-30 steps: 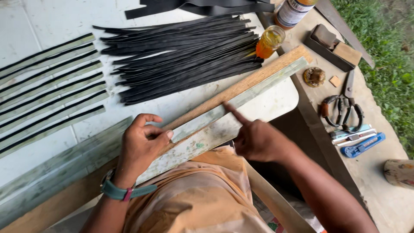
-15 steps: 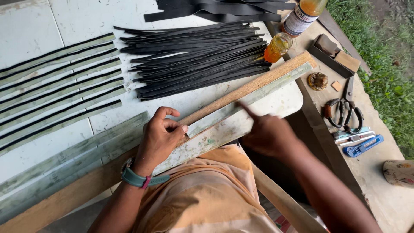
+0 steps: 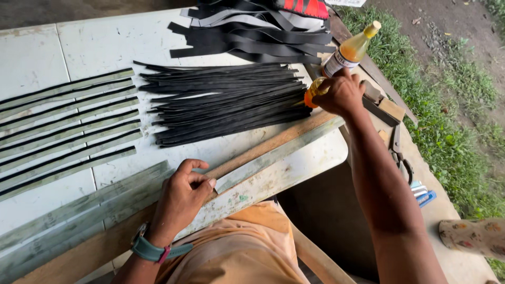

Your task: The person repeatedly applies glue to a light-colored strip using a small brush, then places a black rubber strip on top and presses it down. The person occasionally cuts a black rubber strip with scissors and continues the gluing and pressing cycle. Finished strips accumulate on the table.

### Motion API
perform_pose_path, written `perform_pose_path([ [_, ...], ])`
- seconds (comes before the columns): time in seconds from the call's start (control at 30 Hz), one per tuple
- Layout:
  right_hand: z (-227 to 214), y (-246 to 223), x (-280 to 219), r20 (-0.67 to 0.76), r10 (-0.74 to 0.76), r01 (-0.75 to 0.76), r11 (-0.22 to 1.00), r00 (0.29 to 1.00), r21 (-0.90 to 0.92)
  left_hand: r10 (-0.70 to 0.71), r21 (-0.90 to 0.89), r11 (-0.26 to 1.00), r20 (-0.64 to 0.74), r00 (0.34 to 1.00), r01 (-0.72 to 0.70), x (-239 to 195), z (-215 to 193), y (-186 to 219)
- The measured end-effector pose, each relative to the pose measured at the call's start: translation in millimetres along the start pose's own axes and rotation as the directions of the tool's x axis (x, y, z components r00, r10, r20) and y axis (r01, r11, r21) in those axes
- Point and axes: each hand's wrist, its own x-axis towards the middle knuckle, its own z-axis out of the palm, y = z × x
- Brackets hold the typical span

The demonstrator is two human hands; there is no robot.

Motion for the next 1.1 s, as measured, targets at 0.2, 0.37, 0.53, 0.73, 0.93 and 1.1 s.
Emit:
perform_pose_path([
  [0.2, -5.8, -6.6, 0.2, -0.074, 0.006, -0.001, 0.998, 0.997, 0.057, -0.059, -0.059, 0.996, 0.023, 0.998, 0.06, 1.0, -2.0, 1.2],
  [0.37, -42.6, -13.8, -76.1, -0.137, -0.246, 0.282, 0.832, 0.959, 0.478, 0.045, 0.045, 0.998, -0.046, 0.998, -0.043, 0.9, -1.6, 2.1],
  [0.53, -37.1, -32.1, -160.4, 0.59, -0.298, -0.458, 0.409, 0.75, 0.789, 0.137, 0.097, 0.987, -0.078, 0.987, -0.13, -2.8, 4.4, 6.1],
  [0.73, -37.2, -111.7, -201.9, 0.649, -0.334, -0.259, 0.72, 0.683, 0.644, 0.177, 0.14, 0.977, -0.083, 0.981, -0.164, -2.9, 5.2, 8.4],
  [0.93, -38.6, -171.1, -236.4, 0.535, -0.551, 0.31, 0.823, 0.641, 0.476, 0.223, 0.119, 0.97, -0.069, 0.972, -0.214, -7.1, 4.1, 1.2],
  [1.1, -35.7, -179.0, -240.2, 0.483, -0.467, 0.28, 0.868, 0.741, 0.41, 0.266, 0.062, 0.963, -0.09, 0.96, -0.261, -5.5, -6.0, -8.1],
])
